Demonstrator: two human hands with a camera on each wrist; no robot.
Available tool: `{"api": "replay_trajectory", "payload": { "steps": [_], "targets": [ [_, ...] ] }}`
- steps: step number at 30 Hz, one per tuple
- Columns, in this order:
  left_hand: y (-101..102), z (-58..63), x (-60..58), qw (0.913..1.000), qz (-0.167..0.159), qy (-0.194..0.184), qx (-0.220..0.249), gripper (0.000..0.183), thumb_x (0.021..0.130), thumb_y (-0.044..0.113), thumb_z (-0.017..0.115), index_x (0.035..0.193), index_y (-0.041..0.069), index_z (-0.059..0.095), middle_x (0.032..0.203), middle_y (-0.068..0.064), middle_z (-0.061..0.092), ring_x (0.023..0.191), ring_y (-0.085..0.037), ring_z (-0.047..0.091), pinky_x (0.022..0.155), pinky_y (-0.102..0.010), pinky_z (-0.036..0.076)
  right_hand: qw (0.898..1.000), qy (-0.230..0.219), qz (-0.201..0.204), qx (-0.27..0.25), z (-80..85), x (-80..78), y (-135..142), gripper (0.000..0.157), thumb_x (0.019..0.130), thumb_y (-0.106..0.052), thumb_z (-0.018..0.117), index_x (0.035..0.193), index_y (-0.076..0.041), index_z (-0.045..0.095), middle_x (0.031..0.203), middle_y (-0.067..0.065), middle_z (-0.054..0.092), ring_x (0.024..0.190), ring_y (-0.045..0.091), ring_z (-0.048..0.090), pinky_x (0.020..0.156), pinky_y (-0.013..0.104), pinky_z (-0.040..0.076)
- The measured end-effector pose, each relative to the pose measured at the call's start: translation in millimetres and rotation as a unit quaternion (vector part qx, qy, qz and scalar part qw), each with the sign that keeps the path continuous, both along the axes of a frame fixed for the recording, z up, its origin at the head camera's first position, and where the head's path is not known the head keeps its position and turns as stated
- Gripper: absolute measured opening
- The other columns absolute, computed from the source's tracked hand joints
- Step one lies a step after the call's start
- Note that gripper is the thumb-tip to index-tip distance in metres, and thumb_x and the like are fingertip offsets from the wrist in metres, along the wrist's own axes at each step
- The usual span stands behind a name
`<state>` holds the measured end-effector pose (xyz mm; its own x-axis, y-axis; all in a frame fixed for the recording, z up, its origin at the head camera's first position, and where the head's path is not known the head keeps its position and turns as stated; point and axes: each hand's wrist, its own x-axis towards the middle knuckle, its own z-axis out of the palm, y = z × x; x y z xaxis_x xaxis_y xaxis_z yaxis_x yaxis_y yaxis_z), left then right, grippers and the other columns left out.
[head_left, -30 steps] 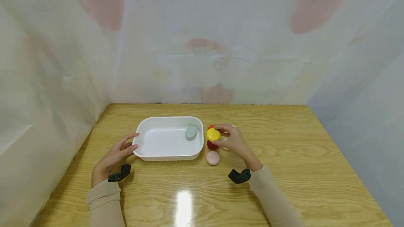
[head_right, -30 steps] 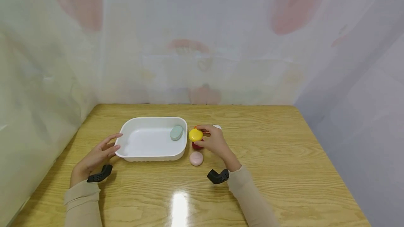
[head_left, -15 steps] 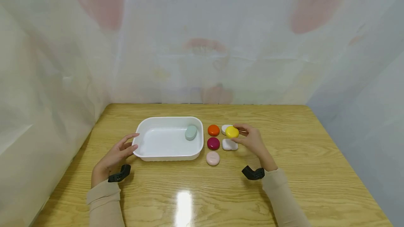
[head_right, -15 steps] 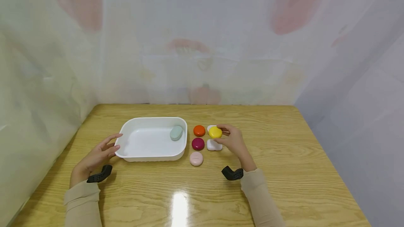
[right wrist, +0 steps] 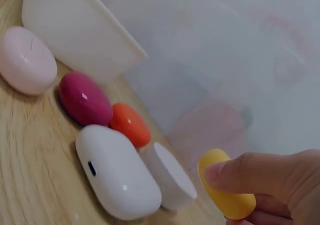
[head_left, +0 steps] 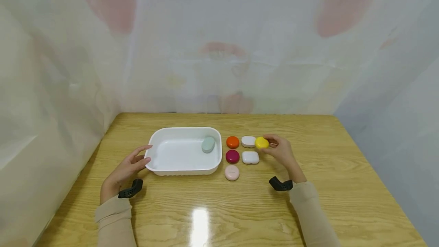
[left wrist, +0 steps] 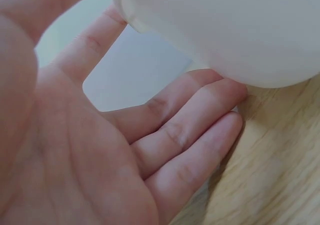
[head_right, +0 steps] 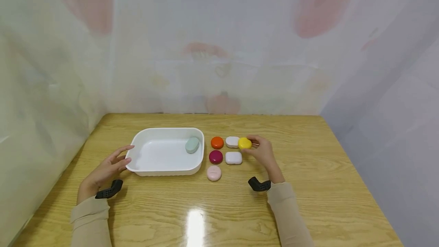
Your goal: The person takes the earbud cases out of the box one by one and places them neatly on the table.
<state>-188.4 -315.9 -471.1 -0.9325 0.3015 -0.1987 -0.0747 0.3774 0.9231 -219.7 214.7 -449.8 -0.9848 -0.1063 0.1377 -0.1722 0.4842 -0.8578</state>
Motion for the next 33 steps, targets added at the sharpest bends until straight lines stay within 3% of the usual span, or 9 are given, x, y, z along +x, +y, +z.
{"api": "replay_trajectory", "payload": {
  "steps": [6,12,17,23,28,33],
  "targets": [
    [-0.4,-0.4,0.2,1.0000,0.001,-0.002,-0.002,0.058,0.102,0.029,0.047,0.152,0.013,0.023,0.150,-0.030,0.032,0.110,0.001,0.052,0.105,-0.046,0.041,0.999,-0.035,-0.017,0.005,-10.0,-7.9,6.7,0.050,0.081,-0.002,0.074,0.127,0.008,0.056,0.129,0.029,0.058,0.119,0.041,0.058,0.093,0.035,0.053],
    [-0.6,-1.5,1.6,0.9999,0.006,-0.002,-0.011,0.057,0.102,0.029,0.048,0.152,0.015,0.025,0.149,-0.029,0.033,0.109,0.003,0.051,0.104,-0.044,0.042,0.998,-0.041,-0.035,0.035,-19.4,-15.4,11.9,0.048,0.083,-0.005,0.074,0.126,0.008,0.057,0.126,0.031,0.060,0.115,0.042,0.061,0.092,0.037,0.054],
    [0.5,-1.2,2.4,0.9997,0.009,0.001,-0.021,0.057,0.102,0.031,0.048,0.152,0.017,0.026,0.151,-0.028,0.032,0.115,-0.004,0.048,0.106,-0.048,0.040,0.996,-0.050,-0.052,0.056,-25.0,-18.7,16.3,0.046,0.084,-0.006,0.073,0.125,0.008,0.057,0.124,0.031,0.060,0.113,0.041,0.062,0.091,0.038,0.055],
    [0.8,-1.3,2.4,0.9999,0.009,-0.004,-0.013,0.057,0.102,0.030,0.048,0.152,0.017,0.025,0.150,-0.029,0.032,0.117,-0.009,0.049,0.108,-0.056,0.037,0.994,-0.048,-0.062,0.074,-29.0,-20.9,16.7,0.044,0.085,-0.005,0.072,0.124,0.008,0.058,0.124,0.032,0.060,0.114,0.041,0.062,0.094,0.041,0.053],
    [0.7,-1.1,1.5,0.9999,0.008,-0.001,-0.009,0.057,0.102,0.029,0.047,0.152,0.016,0.024,0.150,-0.029,0.033,0.112,-0.003,0.051,0.107,-0.053,0.037,0.994,-0.042,-0.061,0.085,-30.0,-21.4,15.6,0.043,0.085,-0.004,0.071,0.124,0.008,0.057,0.126,0.032,0.059,0.116,0.042,0.059,0.097,0.045,0.051],
    [1.3,0.4,1.0,0.9998,0.011,0.000,-0.014,0.057,0.102,0.030,0.048,0.152,0.017,0.025,0.150,-0.028,0.033,0.116,-0.009,0.050,0.107,-0.052,0.037,0.994,-0.037,-0.057,0.089,-31.1,-21.9,14.9,0.045,0.085,-0.005,0.071,0.126,0.008,0.056,0.129,0.031,0.056,0.119,0.043,0.057,0.098,0.047,0.050]
  ]
}}
